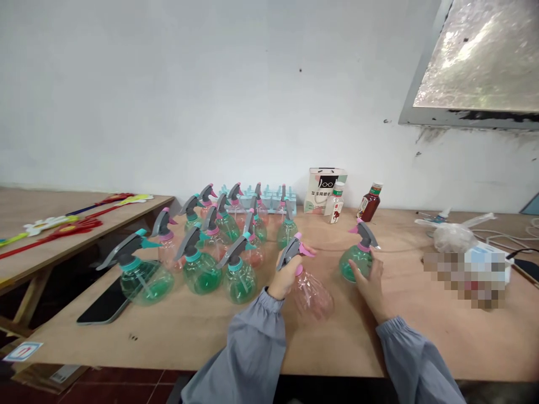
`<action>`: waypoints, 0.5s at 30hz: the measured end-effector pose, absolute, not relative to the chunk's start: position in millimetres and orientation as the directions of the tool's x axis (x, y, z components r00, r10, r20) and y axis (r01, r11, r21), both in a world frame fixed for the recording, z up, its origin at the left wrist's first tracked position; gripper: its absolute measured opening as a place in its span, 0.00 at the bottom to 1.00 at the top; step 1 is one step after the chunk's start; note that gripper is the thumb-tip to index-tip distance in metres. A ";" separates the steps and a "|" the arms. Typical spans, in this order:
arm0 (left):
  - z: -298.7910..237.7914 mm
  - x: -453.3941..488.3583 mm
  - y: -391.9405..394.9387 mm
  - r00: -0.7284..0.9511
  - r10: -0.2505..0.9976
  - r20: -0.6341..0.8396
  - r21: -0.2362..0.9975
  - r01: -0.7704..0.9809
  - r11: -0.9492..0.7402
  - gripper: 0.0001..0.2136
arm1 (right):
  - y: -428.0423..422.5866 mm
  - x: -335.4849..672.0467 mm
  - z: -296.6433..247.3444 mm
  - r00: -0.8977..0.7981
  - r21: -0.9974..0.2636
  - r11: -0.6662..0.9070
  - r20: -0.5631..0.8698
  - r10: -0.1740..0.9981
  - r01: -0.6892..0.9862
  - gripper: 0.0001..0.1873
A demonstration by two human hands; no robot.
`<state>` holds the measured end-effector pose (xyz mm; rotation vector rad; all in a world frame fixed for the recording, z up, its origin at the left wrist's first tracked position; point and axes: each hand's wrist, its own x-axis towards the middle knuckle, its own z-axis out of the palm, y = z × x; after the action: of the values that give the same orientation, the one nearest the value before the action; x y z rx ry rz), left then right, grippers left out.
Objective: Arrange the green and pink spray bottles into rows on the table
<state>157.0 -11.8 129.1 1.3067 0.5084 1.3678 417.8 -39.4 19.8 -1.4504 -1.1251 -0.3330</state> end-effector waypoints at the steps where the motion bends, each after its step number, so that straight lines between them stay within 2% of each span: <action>1: 130.5 156.7 -12.8 0.221 0.899 0.379 0.872 -0.412 -0.266 0.02 | -40.3 410.9 19.6 0.477 -0.600 0.197 0.761 0.439 0.775 0.41; 7: 136.9 153.8 -14.0 0.252 0.941 0.227 0.881 -0.465 -0.088 0.04 | -37.6 400.9 21.8 0.429 -0.583 0.255 0.773 0.467 0.771 0.38; 15: 136.4 156.1 -15.9 0.209 0.951 0.227 0.871 -0.480 -0.102 0.03 | -38.9 404.0 20.0 0.434 -0.600 0.268 0.761 0.482 0.754 0.38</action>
<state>156.1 -15.9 136.4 1.0758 0.5783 1.3247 404.0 -38.9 20.0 -1.3766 -1.2036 -0.2614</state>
